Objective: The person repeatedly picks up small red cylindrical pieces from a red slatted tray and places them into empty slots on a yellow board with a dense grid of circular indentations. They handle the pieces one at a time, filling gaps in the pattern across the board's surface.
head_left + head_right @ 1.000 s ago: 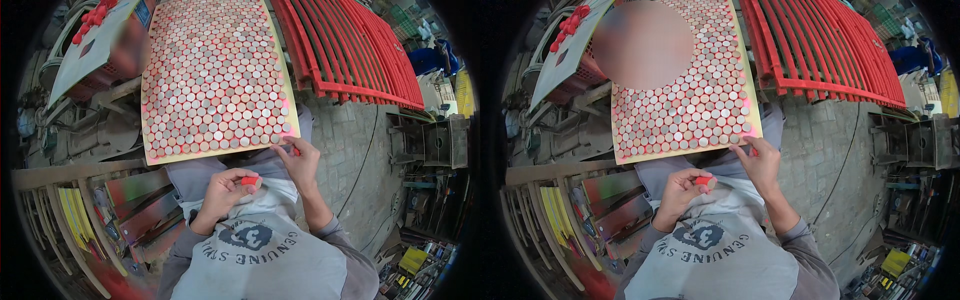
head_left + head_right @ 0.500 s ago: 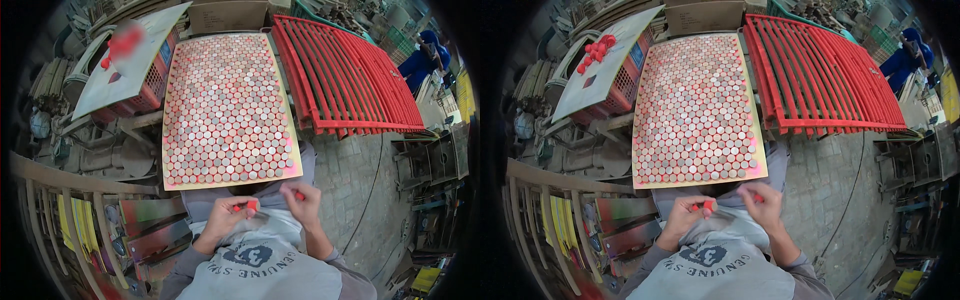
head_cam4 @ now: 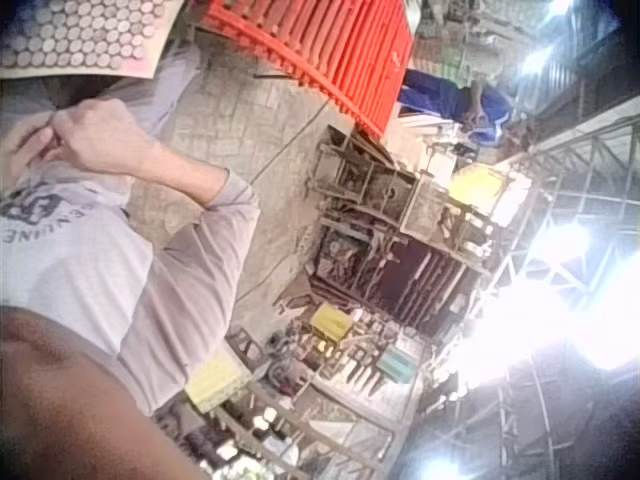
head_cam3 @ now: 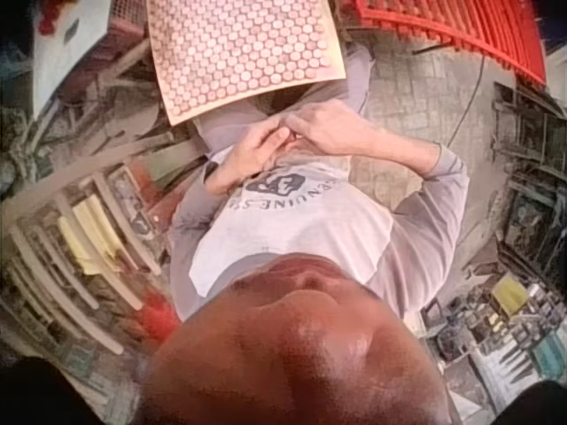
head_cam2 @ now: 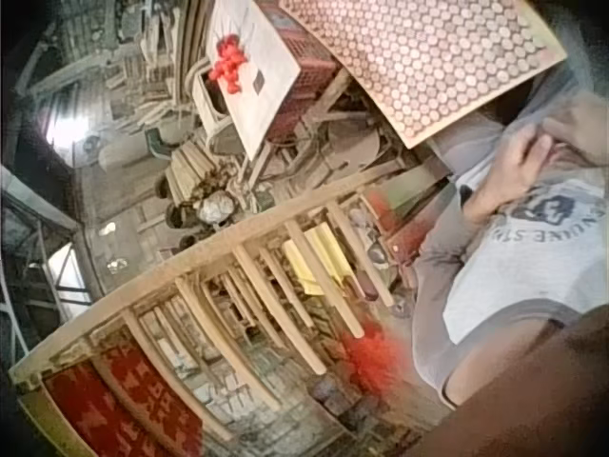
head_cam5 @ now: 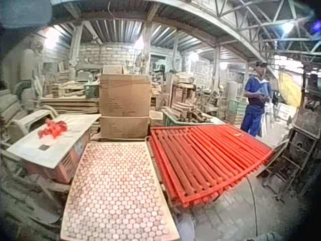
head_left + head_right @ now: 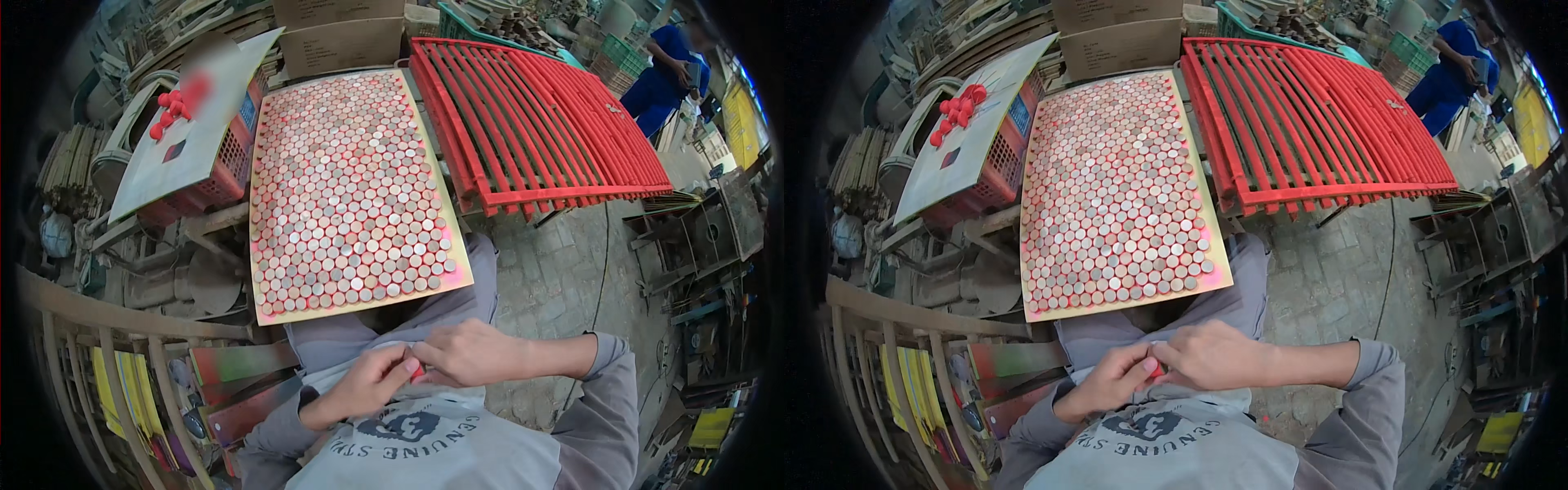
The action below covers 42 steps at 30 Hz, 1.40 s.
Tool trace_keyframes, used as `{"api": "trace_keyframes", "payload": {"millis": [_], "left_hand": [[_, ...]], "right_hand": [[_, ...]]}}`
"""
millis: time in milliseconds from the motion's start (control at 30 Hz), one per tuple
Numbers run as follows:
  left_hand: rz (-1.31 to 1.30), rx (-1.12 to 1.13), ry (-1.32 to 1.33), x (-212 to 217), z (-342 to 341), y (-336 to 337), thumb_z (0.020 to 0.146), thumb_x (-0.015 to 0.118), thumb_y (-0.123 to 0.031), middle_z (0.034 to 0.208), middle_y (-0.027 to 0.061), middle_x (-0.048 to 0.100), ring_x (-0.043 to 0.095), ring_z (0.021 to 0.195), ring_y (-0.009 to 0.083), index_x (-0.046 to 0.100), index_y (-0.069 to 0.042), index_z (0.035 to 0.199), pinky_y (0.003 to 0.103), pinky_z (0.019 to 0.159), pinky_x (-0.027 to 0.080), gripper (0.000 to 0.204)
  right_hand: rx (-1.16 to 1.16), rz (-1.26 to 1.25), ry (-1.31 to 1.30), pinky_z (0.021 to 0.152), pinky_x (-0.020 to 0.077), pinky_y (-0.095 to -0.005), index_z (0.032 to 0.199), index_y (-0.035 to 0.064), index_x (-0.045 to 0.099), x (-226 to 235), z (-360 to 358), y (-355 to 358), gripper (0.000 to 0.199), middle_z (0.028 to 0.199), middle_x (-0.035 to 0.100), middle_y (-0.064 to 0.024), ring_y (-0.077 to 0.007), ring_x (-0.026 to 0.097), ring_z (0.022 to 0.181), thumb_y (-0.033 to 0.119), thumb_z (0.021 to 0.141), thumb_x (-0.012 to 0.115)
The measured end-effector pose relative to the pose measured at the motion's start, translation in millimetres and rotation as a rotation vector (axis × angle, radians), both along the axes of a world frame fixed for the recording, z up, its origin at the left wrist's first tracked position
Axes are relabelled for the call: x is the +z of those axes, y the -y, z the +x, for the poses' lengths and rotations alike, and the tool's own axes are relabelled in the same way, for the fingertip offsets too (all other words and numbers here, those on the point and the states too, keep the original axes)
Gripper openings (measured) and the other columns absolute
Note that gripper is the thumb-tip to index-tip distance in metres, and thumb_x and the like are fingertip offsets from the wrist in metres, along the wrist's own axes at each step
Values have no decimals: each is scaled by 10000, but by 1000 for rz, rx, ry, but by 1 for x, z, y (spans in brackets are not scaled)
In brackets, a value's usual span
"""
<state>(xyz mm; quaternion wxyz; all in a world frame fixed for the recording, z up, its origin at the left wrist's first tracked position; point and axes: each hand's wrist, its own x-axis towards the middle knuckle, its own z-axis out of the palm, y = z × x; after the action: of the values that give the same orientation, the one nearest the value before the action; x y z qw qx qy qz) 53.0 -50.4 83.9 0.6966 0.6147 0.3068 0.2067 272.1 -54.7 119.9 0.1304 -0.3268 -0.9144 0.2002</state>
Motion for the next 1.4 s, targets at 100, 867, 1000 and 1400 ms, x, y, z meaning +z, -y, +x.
{"api": "trace_keyframes", "payload": {"millis": [100,867,1000,1400], "left_hand": [[254,178,21,1,2,15,1045,404,-193,675,133,519,458,575,246,548,29,809,377,562,385,354],[-163,557,163,-26,7,11,1069,337,-299,612,11,501,444,524,78,558,-5,762,238,473,343,479],[-572,562,279,-29,16,8,1077,280,-417,554,7,463,384,452,75,542,-21,710,253,424,289,600],[280,860,85,-58,41,-5,1083,266,-362,541,6,476,411,469,120,430,-43,601,274,470,294,600]], "right_hand": [[46,-104,66,552,494,-432,906,10,556,15,-12,-4,433,685,599,-130,-336,634,652,439,937,609],[-158,149,-240,470,428,-391,802,59,549,-18,-43,-34,395,608,498,-67,-257,545,538,428,889,662],[-175,314,-334,455,384,-345,730,78,543,-38,-48,-43,406,597,442,-43,-214,473,512,432,847,703],[-414,202,-455,435,380,-366,709,46,604,-56,-62,-50,173,564,512,-50,-237,483,467,121,859,648]]}}
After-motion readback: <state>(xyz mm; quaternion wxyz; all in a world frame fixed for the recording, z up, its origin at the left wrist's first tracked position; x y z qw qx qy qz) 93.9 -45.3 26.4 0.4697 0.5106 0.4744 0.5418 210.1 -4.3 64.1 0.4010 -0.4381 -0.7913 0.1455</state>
